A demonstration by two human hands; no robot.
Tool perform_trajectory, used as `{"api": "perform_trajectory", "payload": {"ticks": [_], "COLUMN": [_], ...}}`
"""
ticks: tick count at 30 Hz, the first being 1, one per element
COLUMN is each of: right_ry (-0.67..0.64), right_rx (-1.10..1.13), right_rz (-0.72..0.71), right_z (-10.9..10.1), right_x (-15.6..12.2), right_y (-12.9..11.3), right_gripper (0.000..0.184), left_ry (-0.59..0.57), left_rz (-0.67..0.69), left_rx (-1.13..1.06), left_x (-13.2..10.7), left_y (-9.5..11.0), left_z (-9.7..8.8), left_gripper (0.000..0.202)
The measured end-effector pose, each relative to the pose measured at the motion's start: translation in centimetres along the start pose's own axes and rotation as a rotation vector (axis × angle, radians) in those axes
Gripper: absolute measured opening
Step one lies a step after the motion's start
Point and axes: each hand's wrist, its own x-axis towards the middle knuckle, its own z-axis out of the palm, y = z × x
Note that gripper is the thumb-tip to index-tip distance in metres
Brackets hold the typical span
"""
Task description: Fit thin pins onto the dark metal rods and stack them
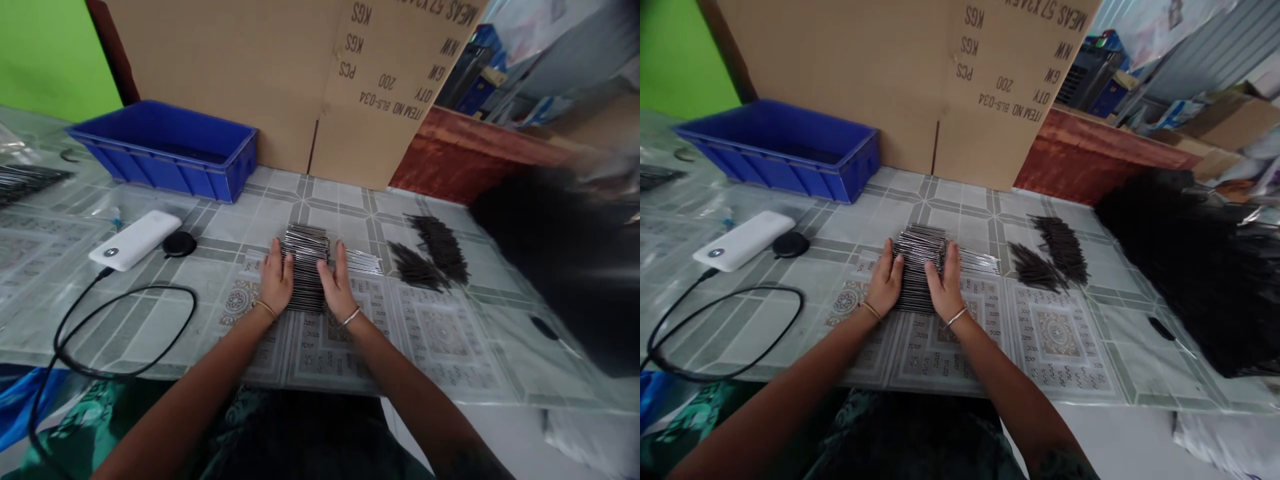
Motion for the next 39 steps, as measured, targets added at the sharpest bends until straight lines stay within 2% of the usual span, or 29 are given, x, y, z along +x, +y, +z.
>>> {"api": "perform_trajectory", "payload": {"ticks": [2, 4, 7, 9, 11, 14, 17, 19, 21, 23, 26, 27, 29, 31, 34, 36, 39], "right_ry": [-0.084, -0.125, -0.157, -0.184, -0.184, -0.121, -0.134, -0.180, -0.212, -0.228, -0.193, -0.151, -0.041, 0.030, -0.053, -0.142, -0.204], "right_rx": [0.029, 0.020, -0.002, -0.028, -0.098, -0.353, -0.633, -0.712, -0.719, -0.701, -0.692, -0.706, -0.759, -0.830, -0.923, -0.967, -1.041], "right_rz": [0.068, 0.078, 0.079, 0.064, -0.004, -0.099, -0.076, -0.083, -0.128, -0.165, -0.145, -0.112, -0.024, 0.073, 0.149, 0.160, 0.154], "right_z": [1.3, 2.3, 2.3, 0.9, -1.6, -5.8, -8.6, -9.2, -9.3, -9.8, -12.4, -13.8, -17.1, -20.3, -23.5, -24.2, -24.1], "right_x": [-0.3, -0.4, 0.1, 0.6, 1.0, 0.9, -0.5, -1.9, -3.2, -4.0, -3.9, -3.6, -2.7, -2.1, -1.8, -1.9, -2.0], "right_y": [0.6, 0.6, 0.0, -0.1, 0.5, 2.5, 4.5, 5.2, 5.3, 5.1, 5.3, 5.8, 7.1, 8.8, 11.2, 12.2, 12.5], "right_gripper": [0.076, 0.081, 0.087, 0.084, 0.072, 0.048, 0.037, 0.037, 0.037, 0.037, 0.039, 0.039, 0.038, 0.035, 0.032, 0.032, 0.029], "left_ry": [-0.014, -0.025, -0.029, -0.021, -0.013, 0.004, 0.059, 0.131, 0.175, 0.081, -0.260, -0.359, -0.481, -0.531, -0.555, -0.573, -0.606], "left_rz": [0.022, 0.043, 0.052, 0.027, -0.030, -0.142, -0.173, -0.071, 0.117, 0.328, 0.542, 0.567, 0.560, 0.517, 0.450, 0.456, 0.517], "left_rx": [0.008, 0.001, -0.014, -0.055, -0.139, -0.277, -0.292, -0.215, -0.061, 0.127, 0.372, 0.448, 0.580, 0.676, 0.792, 0.869, 0.955], "left_x": [-0.1, -0.1, 0.1, 0.1, 0.1, 0.1, 0.2, 0.2, -0.1, -1.0, -3.3, -4.0, -5.0, -5.1, -3.7, -2.6, -1.3], "left_y": [-0.2, -0.4, -0.7, -0.5, -0.1, 0.7, 1.4, 2.2, 3.6, 5.6, 8.6, 9.4, 10.4, 10.8, 10.9, 10.8, 10.7], "left_z": [0.2, 0.3, 0.2, 0.2, 0.1, -0.2, -0.9, -1.6, -2.2, -2.0, 0.7, 2.1, 5.4, 8.3, 10.9, 11.5, 11.6], "left_gripper": [0.070, 0.070, 0.073, 0.077, 0.082, 0.080, 0.074, 0.071, 0.066, 0.054, 0.042, 0.041, 0.043, 0.046, 0.044, 0.040, 0.035]}}
